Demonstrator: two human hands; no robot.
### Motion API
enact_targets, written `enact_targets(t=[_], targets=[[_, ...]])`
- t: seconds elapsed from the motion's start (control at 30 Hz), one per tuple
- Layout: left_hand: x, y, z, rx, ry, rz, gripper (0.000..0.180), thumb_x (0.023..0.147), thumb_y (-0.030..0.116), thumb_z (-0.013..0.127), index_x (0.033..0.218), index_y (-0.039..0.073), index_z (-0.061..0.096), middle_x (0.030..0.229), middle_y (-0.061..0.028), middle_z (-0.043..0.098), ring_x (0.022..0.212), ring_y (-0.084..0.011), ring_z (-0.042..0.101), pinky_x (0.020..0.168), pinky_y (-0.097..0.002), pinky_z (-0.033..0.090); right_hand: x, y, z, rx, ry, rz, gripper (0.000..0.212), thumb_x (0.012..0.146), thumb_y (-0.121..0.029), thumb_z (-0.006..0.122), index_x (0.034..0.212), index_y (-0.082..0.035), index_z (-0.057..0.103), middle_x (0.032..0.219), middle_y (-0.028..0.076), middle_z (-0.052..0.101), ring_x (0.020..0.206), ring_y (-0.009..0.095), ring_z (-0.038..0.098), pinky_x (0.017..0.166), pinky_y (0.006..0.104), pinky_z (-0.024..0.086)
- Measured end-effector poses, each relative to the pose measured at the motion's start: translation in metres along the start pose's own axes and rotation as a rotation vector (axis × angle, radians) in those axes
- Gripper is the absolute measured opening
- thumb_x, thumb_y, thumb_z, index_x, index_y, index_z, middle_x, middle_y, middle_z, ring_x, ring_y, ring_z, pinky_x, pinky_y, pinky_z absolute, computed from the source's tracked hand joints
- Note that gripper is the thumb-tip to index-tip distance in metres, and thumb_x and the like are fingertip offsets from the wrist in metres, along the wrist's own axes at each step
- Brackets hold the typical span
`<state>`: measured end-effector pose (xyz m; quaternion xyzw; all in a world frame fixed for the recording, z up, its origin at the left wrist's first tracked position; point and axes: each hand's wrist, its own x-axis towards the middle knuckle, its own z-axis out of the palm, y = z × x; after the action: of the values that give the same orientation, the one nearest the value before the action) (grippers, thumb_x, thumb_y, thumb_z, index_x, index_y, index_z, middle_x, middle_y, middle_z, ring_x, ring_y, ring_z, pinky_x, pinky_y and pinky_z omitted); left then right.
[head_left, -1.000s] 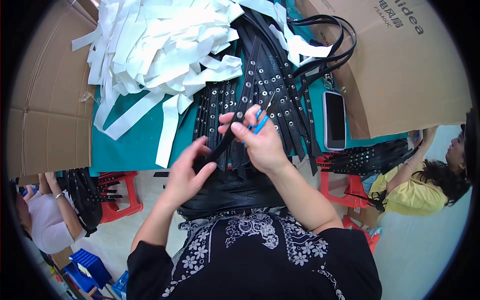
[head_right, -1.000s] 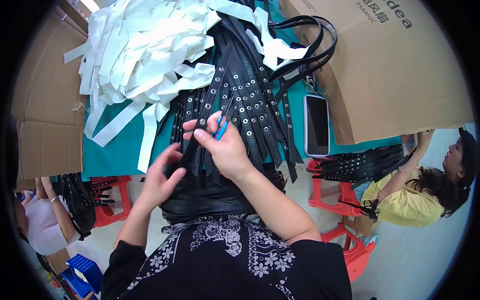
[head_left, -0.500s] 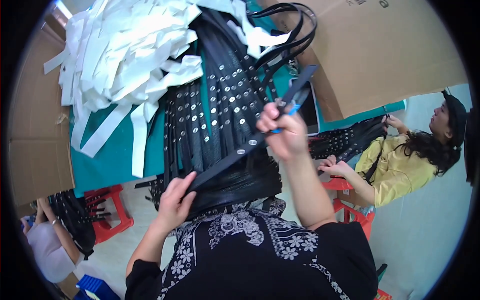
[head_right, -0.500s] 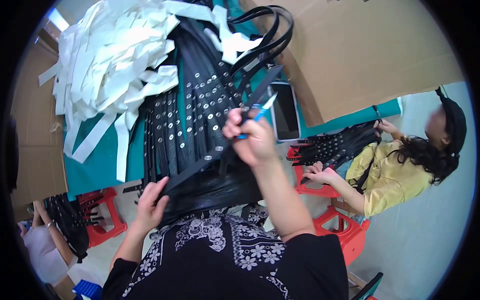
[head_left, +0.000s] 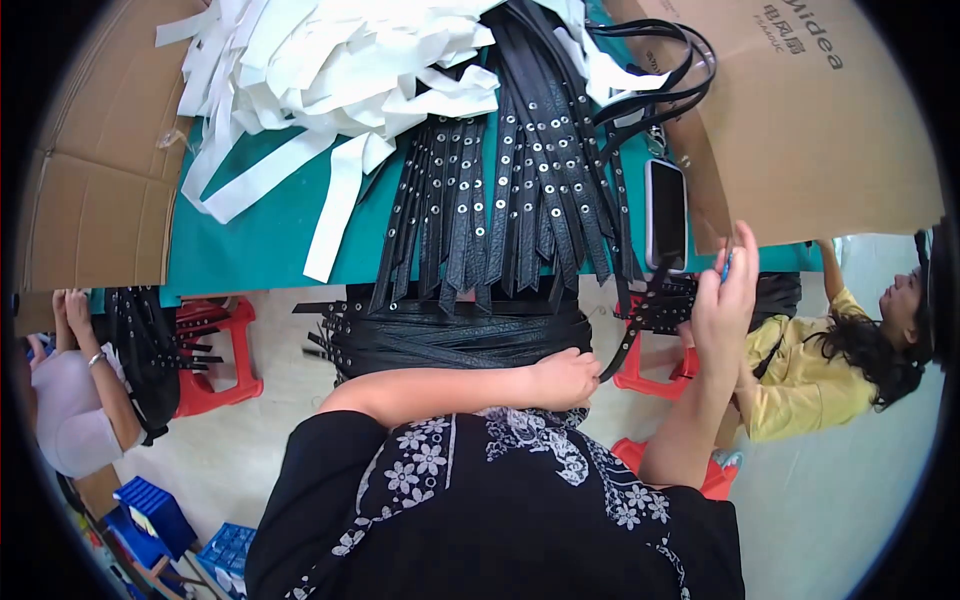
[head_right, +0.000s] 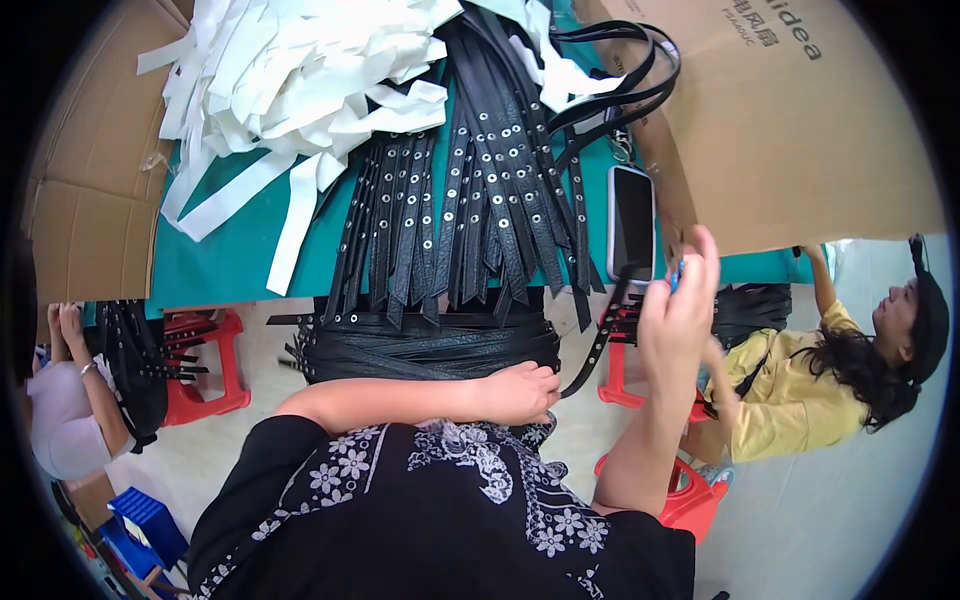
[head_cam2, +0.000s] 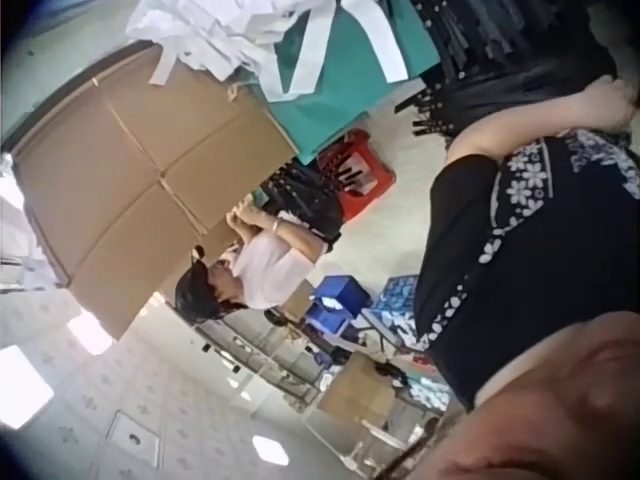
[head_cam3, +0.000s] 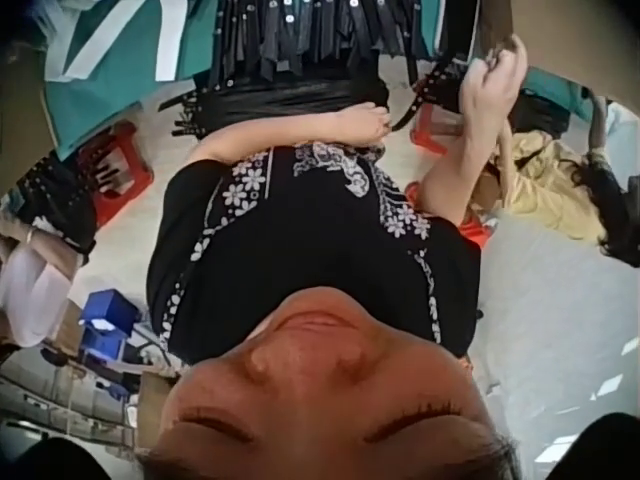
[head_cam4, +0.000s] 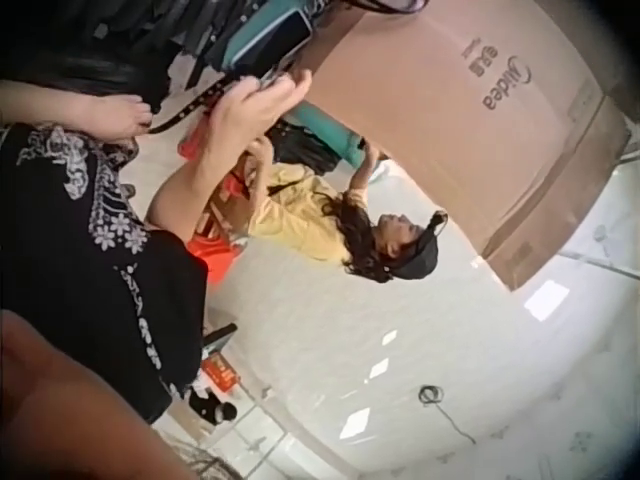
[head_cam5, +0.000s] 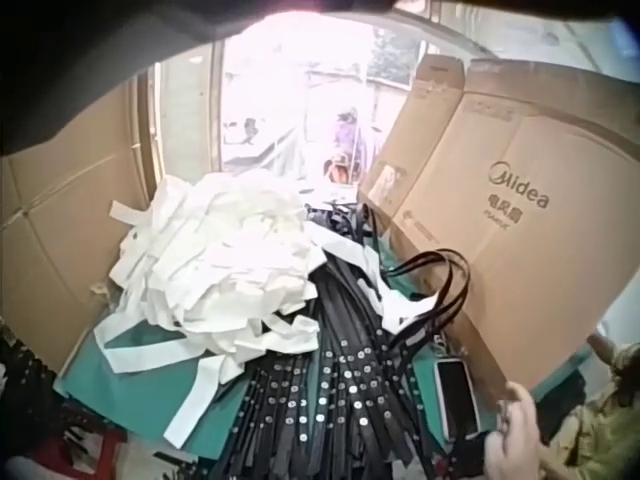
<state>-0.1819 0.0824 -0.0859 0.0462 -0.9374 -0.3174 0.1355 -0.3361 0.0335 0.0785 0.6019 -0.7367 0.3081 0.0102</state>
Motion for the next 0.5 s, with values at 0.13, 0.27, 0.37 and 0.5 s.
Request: enact_targets(t=[0.13, 0.27, 0.37, 0.5], targets=[[-0.033, 0.004, -0.081, -0.069, 0.381, -0.017, 0.021, 0.072, 0.025, 0.065, 0.081, 0.007, 0.059, 0.072, -0.0036, 0.054, 0.069, -0.0183, 0.055, 0.059, -0.0305, 0.045, -0.004, -0.043, 0.042, 0.277, -0.469, 0.136, 0.015, 0.080, -0.014, 0.058, 0.077, -0.002, 0.049, 0.061, 0.003, 0.044, 0.057, 0.010, 0.042, 0.052, 0.0253, 0.037], [-0.108, -0.003, -0.115, -0.024, 0.721, -0.442, 0.009, 0.077, 0.012, 0.062, 0.074, 0.003, 0.061, 0.059, -0.0045, 0.057, 0.047, -0.0167, 0.054, 0.044, -0.0267, 0.043, -0.024, -0.077, 0.104, 0.440, -0.779, 0.055, 0.021, 0.079, -0.021, 0.061, 0.087, -0.001, 0.060, 0.070, 0.010, 0.061, 0.059, 0.011, 0.055, 0.056, 0.0260, 0.043], [-0.124, 0.006, -0.132, -0.944, 0.758, -1.135, 0.024, 0.088, 0.018, 0.050, 0.098, -0.003, 0.056, 0.059, -0.0034, 0.057, 0.048, -0.0076, 0.054, 0.039, -0.0197, 0.039, -0.026, -0.088, 0.124, 0.423, -0.823, 0.072, 0.022, 0.080, -0.021, 0.059, 0.089, -0.001, 0.059, 0.071, 0.011, 0.061, 0.060, 0.016, 0.059, 0.055, 0.0277, 0.044], [-0.112, -0.003, -0.150, -1.107, 0.826, -1.186, 0.041, 0.085, 0.020, 0.055, 0.114, -0.006, 0.046, 0.057, -0.0053, 0.057, 0.041, -0.0080, 0.051, 0.035, -0.0200, 0.037, -0.018, -0.085, 0.117, 0.477, -0.589, 0.022, 0.023, 0.087, -0.022, 0.050, 0.096, -0.001, 0.049, 0.070, 0.007, 0.057, 0.057, 0.014, 0.052, 0.054, 0.0271, 0.041]])
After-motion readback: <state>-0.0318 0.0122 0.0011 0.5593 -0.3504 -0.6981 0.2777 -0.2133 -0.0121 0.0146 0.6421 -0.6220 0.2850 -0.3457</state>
